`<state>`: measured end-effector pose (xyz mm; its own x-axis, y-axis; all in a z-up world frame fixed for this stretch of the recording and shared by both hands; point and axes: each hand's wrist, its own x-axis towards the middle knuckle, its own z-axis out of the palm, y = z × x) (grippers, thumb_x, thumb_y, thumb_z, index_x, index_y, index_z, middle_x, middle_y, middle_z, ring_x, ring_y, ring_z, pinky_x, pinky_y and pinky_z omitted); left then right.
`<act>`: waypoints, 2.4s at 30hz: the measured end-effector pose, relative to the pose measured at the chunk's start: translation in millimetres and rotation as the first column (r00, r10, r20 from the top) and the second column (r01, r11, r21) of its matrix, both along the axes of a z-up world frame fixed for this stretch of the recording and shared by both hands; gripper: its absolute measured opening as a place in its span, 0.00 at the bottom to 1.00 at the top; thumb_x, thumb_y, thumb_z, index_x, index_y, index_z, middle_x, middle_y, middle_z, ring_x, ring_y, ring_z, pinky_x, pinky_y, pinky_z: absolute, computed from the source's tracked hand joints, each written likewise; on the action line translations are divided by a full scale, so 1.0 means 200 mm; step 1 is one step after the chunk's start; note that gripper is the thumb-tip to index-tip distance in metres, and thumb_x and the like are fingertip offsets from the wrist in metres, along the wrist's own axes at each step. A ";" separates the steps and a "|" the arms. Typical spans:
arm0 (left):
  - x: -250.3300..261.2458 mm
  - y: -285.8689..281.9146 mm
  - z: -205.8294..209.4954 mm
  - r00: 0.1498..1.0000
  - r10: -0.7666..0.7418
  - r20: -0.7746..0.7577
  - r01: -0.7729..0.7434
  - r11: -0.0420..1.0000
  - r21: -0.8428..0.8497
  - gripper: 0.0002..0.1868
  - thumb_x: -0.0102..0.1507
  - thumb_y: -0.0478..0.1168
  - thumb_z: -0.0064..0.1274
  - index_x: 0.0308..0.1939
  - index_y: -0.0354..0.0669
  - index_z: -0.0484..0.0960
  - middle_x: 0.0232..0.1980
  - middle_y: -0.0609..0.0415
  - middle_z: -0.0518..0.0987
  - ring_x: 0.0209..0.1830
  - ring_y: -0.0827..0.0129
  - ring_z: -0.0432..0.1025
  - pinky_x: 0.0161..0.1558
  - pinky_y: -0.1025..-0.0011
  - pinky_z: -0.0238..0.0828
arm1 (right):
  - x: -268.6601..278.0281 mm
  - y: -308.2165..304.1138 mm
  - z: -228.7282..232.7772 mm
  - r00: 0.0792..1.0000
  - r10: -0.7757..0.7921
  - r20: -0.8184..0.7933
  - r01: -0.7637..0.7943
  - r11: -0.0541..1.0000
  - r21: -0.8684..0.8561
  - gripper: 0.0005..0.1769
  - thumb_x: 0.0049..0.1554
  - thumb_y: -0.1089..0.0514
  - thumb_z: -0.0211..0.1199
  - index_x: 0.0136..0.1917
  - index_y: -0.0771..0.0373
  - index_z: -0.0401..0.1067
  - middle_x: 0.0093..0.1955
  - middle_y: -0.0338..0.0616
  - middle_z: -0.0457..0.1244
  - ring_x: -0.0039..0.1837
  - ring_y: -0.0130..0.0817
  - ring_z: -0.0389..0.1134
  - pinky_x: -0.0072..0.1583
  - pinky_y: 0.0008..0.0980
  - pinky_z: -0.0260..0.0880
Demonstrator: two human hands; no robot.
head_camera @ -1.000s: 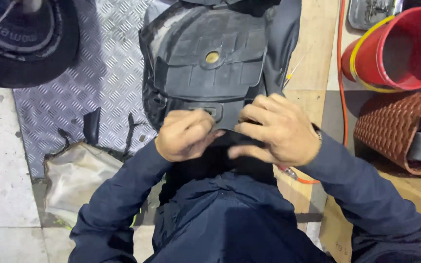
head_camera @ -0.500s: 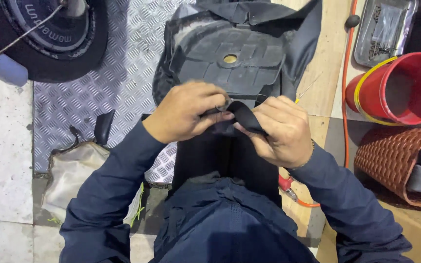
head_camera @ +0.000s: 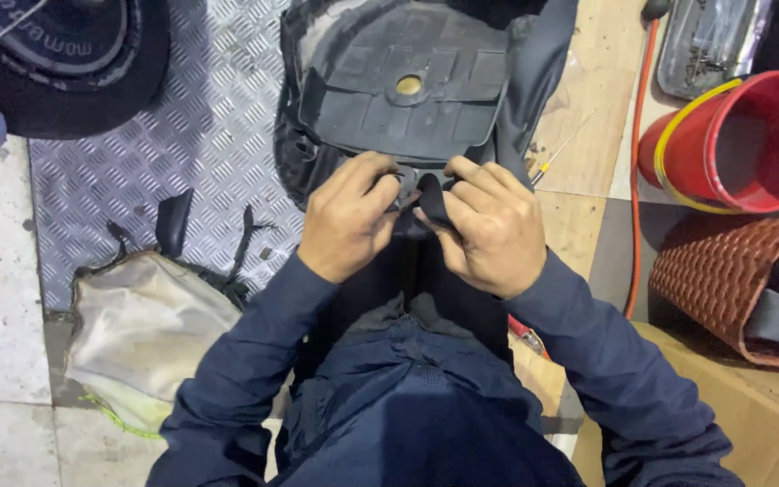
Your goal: Stapling a new vinyl cover onto a motorcycle seat base using a pneumatic stapler.
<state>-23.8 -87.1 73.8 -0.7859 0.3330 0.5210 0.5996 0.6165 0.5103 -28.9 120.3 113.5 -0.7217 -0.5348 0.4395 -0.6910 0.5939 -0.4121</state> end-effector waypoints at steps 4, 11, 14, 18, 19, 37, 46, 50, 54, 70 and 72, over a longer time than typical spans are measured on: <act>0.04 0.06 -0.06 0.997 0.071 0.026 -0.072 0.997 0.036 0.06 0.65 0.38 0.57 0.36 0.40 0.79 0.45 0.48 0.79 0.52 0.53 0.77 0.55 0.62 0.76 | 0.03 -0.05 -0.02 0.996 -0.052 0.075 0.048 0.997 0.058 0.13 0.61 0.56 0.63 0.37 0.64 0.75 0.32 0.43 0.64 0.56 0.45 0.71 0.60 0.43 0.66; 0.08 0.05 -0.01 0.987 0.139 0.085 -0.154 0.967 0.201 0.07 0.66 0.30 0.56 0.43 0.31 0.74 0.51 0.36 0.74 0.58 0.39 0.70 0.60 0.49 0.69 | 0.03 -0.12 -0.17 0.979 -0.065 0.194 0.041 0.991 0.124 0.05 0.50 0.63 0.67 0.33 0.63 0.73 0.29 0.45 0.63 0.51 0.43 0.68 0.58 0.43 0.57; 0.23 0.02 -0.12 0.980 0.182 -0.083 -0.158 0.958 0.241 0.17 0.62 0.30 0.62 0.53 0.32 0.77 0.55 0.34 0.74 0.57 0.36 0.70 0.59 0.45 0.69 | 0.02 -0.15 -0.18 0.976 -0.053 0.211 0.033 0.995 0.097 0.04 0.48 0.65 0.67 0.33 0.64 0.74 0.29 0.45 0.64 0.50 0.43 0.68 0.57 0.43 0.56; 0.28 0.08 -0.19 0.936 0.195 -0.294 -0.151 0.975 0.164 0.08 0.58 0.32 0.67 0.41 0.41 0.87 0.40 0.48 0.85 0.39 0.56 0.80 0.45 0.61 0.81 | 0.00 -0.13 -0.21 0.976 -0.033 0.217 0.012 0.995 0.096 0.08 0.49 0.62 0.70 0.31 0.64 0.73 0.27 0.44 0.64 0.48 0.42 0.69 0.57 0.43 0.56; 0.28 0.09 -0.21 0.936 0.196 -0.294 -0.152 0.975 0.164 0.08 0.58 0.32 0.67 0.41 0.41 0.87 0.40 0.48 0.85 0.39 0.56 0.80 0.45 0.61 0.81 | 0.00 -0.13 -0.22 0.976 -0.032 0.217 0.011 0.995 0.096 0.08 0.49 0.62 0.70 0.31 0.64 0.73 0.27 0.44 0.64 0.48 0.42 0.69 0.57 0.43 0.56; 0.25 0.05 -0.09 0.989 0.117 -0.088 -0.110 0.990 0.083 0.07 0.59 0.28 0.63 0.40 0.30 0.82 0.43 0.44 0.80 0.41 0.56 0.76 0.48 0.62 0.75 | -0.08 0.23 0.10 0.870 0.157 0.467 -0.324 0.897 0.301 0.55 0.39 0.36 0.76 0.73 0.61 0.63 0.76 0.45 0.58 0.79 0.42 0.55 0.77 0.53 0.47; 0.23 -0.11 -0.01 1.000 0.008 -0.021 -0.007 0.998 0.067 0.09 0.58 0.28 0.65 0.40 0.30 0.81 0.44 0.45 0.79 0.42 0.53 0.75 0.48 0.60 0.73 | -0.19 0.17 -0.04 0.911 0.409 -0.052 -0.405 0.911 0.077 0.06 0.57 0.64 0.63 0.47 0.67 0.78 0.54 0.51 0.71 0.61 0.49 0.71 0.71 0.52 0.65; 0.28 -0.19 0.22 0.985 -0.150 0.091 0.134 0.978 0.163 0.12 0.56 0.30 0.68 0.39 0.31 0.81 0.43 0.45 0.78 0.39 0.55 0.74 0.44 0.63 0.74 | -0.16 0.14 0.25 0.861 0.508 -0.032 -0.506 0.860 0.067 0.11 0.59 0.61 0.57 0.49 0.70 0.75 0.52 0.58 0.69 0.49 0.46 0.68 0.54 0.41 0.71; 0.30 -0.32 0.50 0.895 -0.347 0.278 0.251 0.910 0.329 0.10 0.53 0.31 0.68 0.34 0.33 0.81 0.35 0.48 0.79 0.35 0.60 0.74 0.41 0.66 0.76 | -0.08 0.04 0.53 0.803 0.591 0.072 -0.569 0.797 -0.202 0.06 0.54 0.70 0.65 0.46 0.74 0.76 0.43 0.51 0.69 0.36 0.39 0.61 0.41 0.35 0.66; -0.02 -0.32 0.69 0.760 -0.546 0.353 0.299 0.776 0.555 0.07 0.61 0.30 0.55 0.32 0.40 0.71 0.38 0.54 0.79 0.39 0.66 0.71 0.45 0.72 0.69 | -0.10 -0.13 0.63 0.754 0.293 0.588 -0.202 0.955 -0.216 0.06 0.55 0.61 0.65 0.36 0.63 0.74 0.30 0.38 0.67 0.28 0.31 0.60 0.34 0.28 0.61; 0.00 -0.36 0.64 0.740 -0.544 0.395 0.360 0.817 0.451 0.40 0.42 0.63 0.64 0.48 0.38 0.77 0.32 0.60 0.80 0.36 0.72 0.69 0.43 0.74 0.67 | -0.08 -0.14 0.59 0.765 0.335 0.550 -0.260 0.942 -0.212 0.06 0.56 0.61 0.65 0.38 0.63 0.73 0.30 0.40 0.65 0.30 0.33 0.61 0.36 0.30 0.62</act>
<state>-24.3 -158.4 202.2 -0.7580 0.5996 0.2569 0.3758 0.0795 0.9233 -45.7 91.6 230.7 -0.6721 -0.7370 0.0712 -0.4398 0.3200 -0.8392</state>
